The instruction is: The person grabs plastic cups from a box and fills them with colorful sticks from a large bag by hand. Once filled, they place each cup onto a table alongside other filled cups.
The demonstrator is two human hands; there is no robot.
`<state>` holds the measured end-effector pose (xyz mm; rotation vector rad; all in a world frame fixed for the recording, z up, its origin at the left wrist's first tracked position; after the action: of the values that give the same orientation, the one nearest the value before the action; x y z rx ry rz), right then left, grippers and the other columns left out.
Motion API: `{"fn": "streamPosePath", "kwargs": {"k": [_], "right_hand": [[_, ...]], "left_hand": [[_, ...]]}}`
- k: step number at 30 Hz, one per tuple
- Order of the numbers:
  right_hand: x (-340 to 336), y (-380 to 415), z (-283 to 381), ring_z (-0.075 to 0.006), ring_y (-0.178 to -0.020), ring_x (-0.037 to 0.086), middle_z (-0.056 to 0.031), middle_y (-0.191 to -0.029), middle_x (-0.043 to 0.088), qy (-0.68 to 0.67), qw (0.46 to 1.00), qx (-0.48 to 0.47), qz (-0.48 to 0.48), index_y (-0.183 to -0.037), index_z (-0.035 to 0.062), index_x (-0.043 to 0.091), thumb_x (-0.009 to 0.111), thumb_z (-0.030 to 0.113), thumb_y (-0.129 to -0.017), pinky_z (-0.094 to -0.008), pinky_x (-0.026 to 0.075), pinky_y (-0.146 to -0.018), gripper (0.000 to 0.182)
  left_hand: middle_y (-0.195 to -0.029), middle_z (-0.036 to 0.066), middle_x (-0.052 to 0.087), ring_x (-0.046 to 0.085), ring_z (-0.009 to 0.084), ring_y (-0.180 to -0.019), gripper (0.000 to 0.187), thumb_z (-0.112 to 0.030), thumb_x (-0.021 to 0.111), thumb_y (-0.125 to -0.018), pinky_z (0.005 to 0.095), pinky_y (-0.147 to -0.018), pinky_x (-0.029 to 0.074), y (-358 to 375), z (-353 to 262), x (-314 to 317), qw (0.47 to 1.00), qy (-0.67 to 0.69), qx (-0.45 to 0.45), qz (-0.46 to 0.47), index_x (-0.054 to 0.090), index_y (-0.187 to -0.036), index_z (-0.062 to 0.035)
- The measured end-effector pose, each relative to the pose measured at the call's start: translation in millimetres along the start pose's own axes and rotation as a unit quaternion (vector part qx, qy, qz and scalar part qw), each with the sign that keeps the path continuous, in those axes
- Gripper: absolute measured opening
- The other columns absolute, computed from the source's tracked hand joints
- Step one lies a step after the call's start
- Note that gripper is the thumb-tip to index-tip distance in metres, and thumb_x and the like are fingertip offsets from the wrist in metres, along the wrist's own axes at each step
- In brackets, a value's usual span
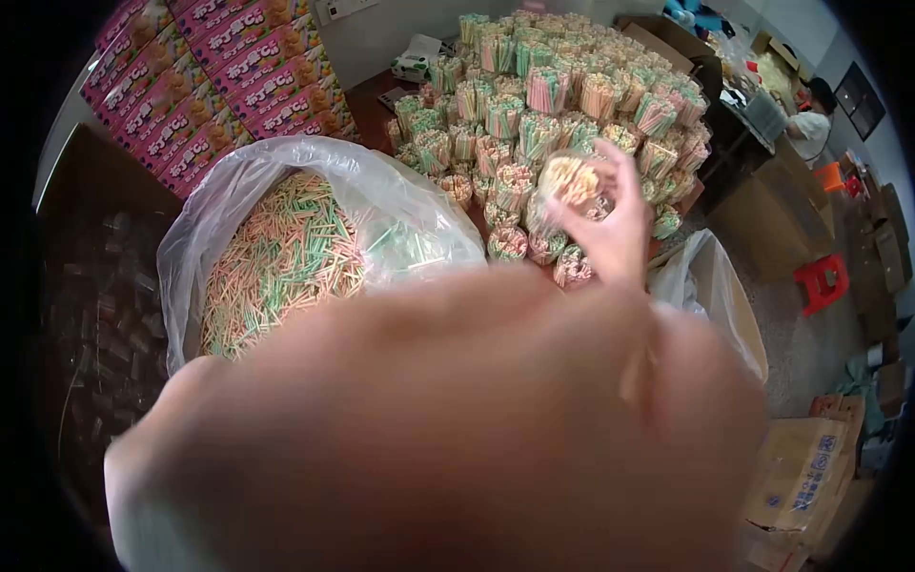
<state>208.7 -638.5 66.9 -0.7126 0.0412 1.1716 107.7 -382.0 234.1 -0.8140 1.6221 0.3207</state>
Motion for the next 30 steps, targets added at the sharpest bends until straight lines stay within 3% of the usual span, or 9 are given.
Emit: {"fn": "streamPosePath", "kwargs": {"k": [5,11,14,15,18,19,22,24,30], "right_hand": [[-45,-78,-68,-0.0206,-0.116,0.064,-0.0148,-0.126,0.067,-0.089,0.985,-0.049,-0.140,-0.140,0.0013,0.054,0.093,0.020,-0.077,-0.0343,0.052,-0.101,0.076],[-49,-120,-118,-0.0267,-0.110,0.070,-0.0162,-0.121,0.072,0.148,0.956,-0.136,-0.214,-0.132,0.0019,0.060,0.095,0.033,-0.073,-0.0388,0.056,-0.097,0.076],[-36,-123,-122,-0.0289,-0.108,0.069,-0.0130,-0.119,0.072,0.154,0.948,-0.178,-0.212,-0.128,0.0047,0.063,0.093,0.035,-0.073,-0.0411,0.056,-0.095,0.069],[-33,-120,-121,-0.0278,-0.106,0.067,-0.0113,-0.119,0.072,0.224,0.934,-0.171,-0.218,-0.127,0.0062,0.063,0.092,0.036,-0.074,-0.0409,0.055,-0.094,0.067],[-33,-121,-122,-0.0260,-0.106,0.066,-0.0101,-0.120,0.071,0.183,0.943,-0.170,-0.219,-0.127,0.0069,0.064,0.092,0.036,-0.075,-0.0407,0.055,-0.094,0.066],[-39,-119,-122,-0.0215,-0.105,0.070,-0.0111,-0.122,0.073,0.183,0.941,-0.175,-0.226,-0.131,0.0048,0.064,0.093,0.027,-0.075,-0.0352,0.056,-0.094,0.067],[-70,-93,-101,-0.0145,-0.104,0.069,-0.0117,-0.123,0.073,0.164,0.953,-0.120,-0.226,-0.130,0.0012,0.063,0.093,0.024,-0.077,-0.0309,0.057,-0.091,0.065],[-87,-73,-104,-0.0204,-0.102,0.072,-0.0130,-0.119,0.074,0.146,0.964,-0.089,-0.204,-0.127,0.0019,0.064,0.095,0.027,-0.073,-0.0352,0.058,-0.092,0.067],[-96,-8,-130,-0.0184,-0.108,0.069,-0.0137,-0.128,0.070,0.137,0.976,-0.020,-0.169,-0.134,0.0015,0.060,0.091,0.019,-0.078,-0.0329,0.055,-0.095,0.066]], "left_hand": [[-0.112,0.012,0.074,0.071,0.0327,-0.105,0.029,-0.010,0.067,-0.091,0.0436,-0.092,0.055,-32,-5,7,0.999,-0.025,0.026,0.024,0.070,-0.118,-0.0011],[-0.112,0.012,0.074,0.071,0.0326,-0.104,0.028,-0.009,0.066,-0.091,0.0440,-0.092,0.055,-52,-17,15,0.998,-0.038,0.035,0.030,0.071,-0.118,-0.0009],[-0.112,0.012,0.074,0.071,0.0325,-0.104,0.028,-0.009,0.066,-0.091,0.0443,-0.092,0.055,-52,-19,13,0.998,-0.054,0.020,0.022,0.071,-0.118,-0.0008],[-0.113,0.013,0.074,0.071,0.0324,-0.104,0.028,-0.009,0.066,-0.091,0.0444,-0.092,0.055,-51,-19,12,0.998,-0.062,0.013,0.019,0.071,-0.118,-0.0007],[-0.113,0.013,0.074,0.071,0.0324,-0.104,0.028,-0.009,0.066,-0.091,0.0446,-0.092,0.055,-44,-20,11,0.997,-0.075,-0.006,0.017,0.071,-0.118,-0.0007],[-0.113,0.013,0.074,0.071,0.0323,-0.104,0.028,-0.009,0.066,-0.092,0.0447,-0.092,0.055,-41,-19,12,0.997,-0.079,-0.012,0.021,0.071,-0.118,-0.0006],[-0.113,0.013,0.074,0.072,0.0322,-0.103,0.028,-0.009,0.065,-0.092,0.0449,-0.092,0.055,-31,-17,14,0.995,-0.088,-0.028,0.032,0.072,-0.118,-0.0005],[-0.113,0.013,0.074,0.072,0.0322,-0.103,0.028,-0.008,0.065,-0.092,0.0451,-0.093,0.055,-23,-17,18,0.994,-0.092,-0.037,0.045,0.072,-0.118,-0.0005],[-0.113,0.013,0.075,0.072,0.0320,-0.103,0.028,-0.008,0.065,-0.092,0.0455,-0.093,0.056,9,-18,20,0.989,-0.112,-0.078,0.061,0.072,-0.118,-0.0003]]}}
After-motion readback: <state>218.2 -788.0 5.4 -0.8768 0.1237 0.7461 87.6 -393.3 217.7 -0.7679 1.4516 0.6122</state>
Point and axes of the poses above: each hand's wrist, its own y-axis away from the middle knuckle, its own x-axis out of the palm, z = x × y, the point moved 2 cm from there along -y, towards the middle knuckle
